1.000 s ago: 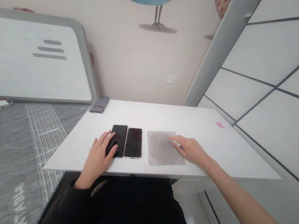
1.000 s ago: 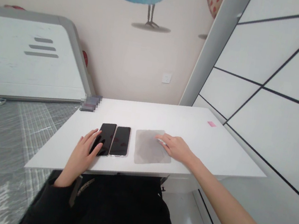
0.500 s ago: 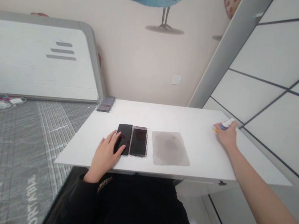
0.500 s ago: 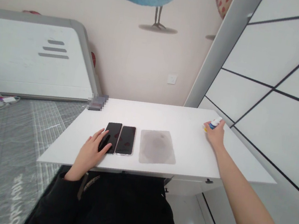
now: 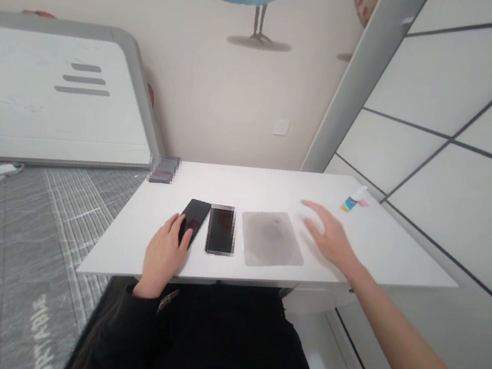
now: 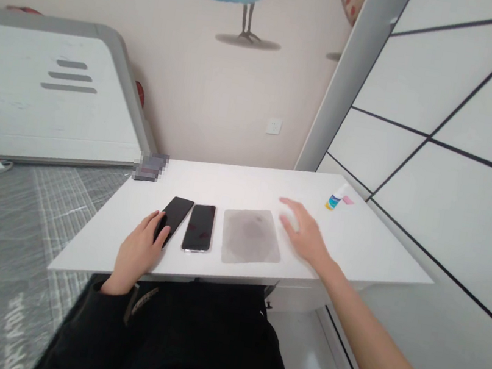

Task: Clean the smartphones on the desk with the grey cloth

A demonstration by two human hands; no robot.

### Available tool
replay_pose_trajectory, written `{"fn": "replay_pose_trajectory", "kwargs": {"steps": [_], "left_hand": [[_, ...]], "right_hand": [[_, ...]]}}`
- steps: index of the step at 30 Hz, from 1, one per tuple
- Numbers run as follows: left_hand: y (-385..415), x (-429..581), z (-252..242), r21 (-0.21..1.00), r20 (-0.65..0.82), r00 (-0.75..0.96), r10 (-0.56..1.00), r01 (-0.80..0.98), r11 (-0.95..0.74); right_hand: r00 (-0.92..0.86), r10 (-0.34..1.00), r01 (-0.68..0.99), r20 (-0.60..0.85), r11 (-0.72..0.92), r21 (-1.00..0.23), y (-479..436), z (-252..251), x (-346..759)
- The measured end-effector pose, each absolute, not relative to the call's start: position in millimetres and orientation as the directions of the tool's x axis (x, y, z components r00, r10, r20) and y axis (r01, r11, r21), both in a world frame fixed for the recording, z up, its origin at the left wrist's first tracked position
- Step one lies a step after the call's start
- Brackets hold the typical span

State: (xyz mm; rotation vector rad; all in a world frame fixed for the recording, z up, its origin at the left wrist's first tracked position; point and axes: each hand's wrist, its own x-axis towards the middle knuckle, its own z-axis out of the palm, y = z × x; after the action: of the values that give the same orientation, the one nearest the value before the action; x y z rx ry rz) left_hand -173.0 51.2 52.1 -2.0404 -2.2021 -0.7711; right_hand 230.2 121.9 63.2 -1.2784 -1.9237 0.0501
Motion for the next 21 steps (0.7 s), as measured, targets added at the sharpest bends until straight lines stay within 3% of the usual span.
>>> {"fn": "replay_pose_trajectory", "kwargs": {"steps": [3, 5, 10, 13, 18, 21], "left_hand": [[52.8, -165.9, 57.8, 0.291, 0.356, -0.146, 0.923, 0.956, 0.039], [53.9, -161.4, 60.7, 0.23, 0.359, -0.133, 0.924, 0.972, 0.051], [59.7, -160.0, 66.0, 0.064, 0.373, -0.093, 0.923, 0.995, 0.075], [63.5, -165.3, 75.2, 0.027, 0.297, -0.116, 0.948, 0.993, 0.113], [62.6, -175.8, 100.4, 0.151, 0.049, -0.161, 0.986, 0.977, 0.152], [60.0, -186.5, 106.8, 0.238, 0.006, -0.181, 0.984, 0.956, 0.174]], "right_hand": [[-0.524, 0.757, 0.676, 0.39, 0.648, -0.35, 100.1, 51.0, 183.8], [-0.618, 0.726, 0.649, 0.301, 0.687, -0.326, 95.1, 47.5, 169.5], [-0.367, 0.835, 0.781, 0.411, 0.516, -0.352, 109.3, 52.5, 180.7], [-0.221, 0.875, 0.831, 0.43, 0.4, -0.386, 125.6, 49.7, 190.0], [-0.192, 0.907, 0.793, 0.376, 0.369, -0.485, 143.9, 40.4, 190.2], [-0.213, 0.916, 0.72, 0.34, 0.382, -0.58, 147.6, 42.1, 187.4]]}}
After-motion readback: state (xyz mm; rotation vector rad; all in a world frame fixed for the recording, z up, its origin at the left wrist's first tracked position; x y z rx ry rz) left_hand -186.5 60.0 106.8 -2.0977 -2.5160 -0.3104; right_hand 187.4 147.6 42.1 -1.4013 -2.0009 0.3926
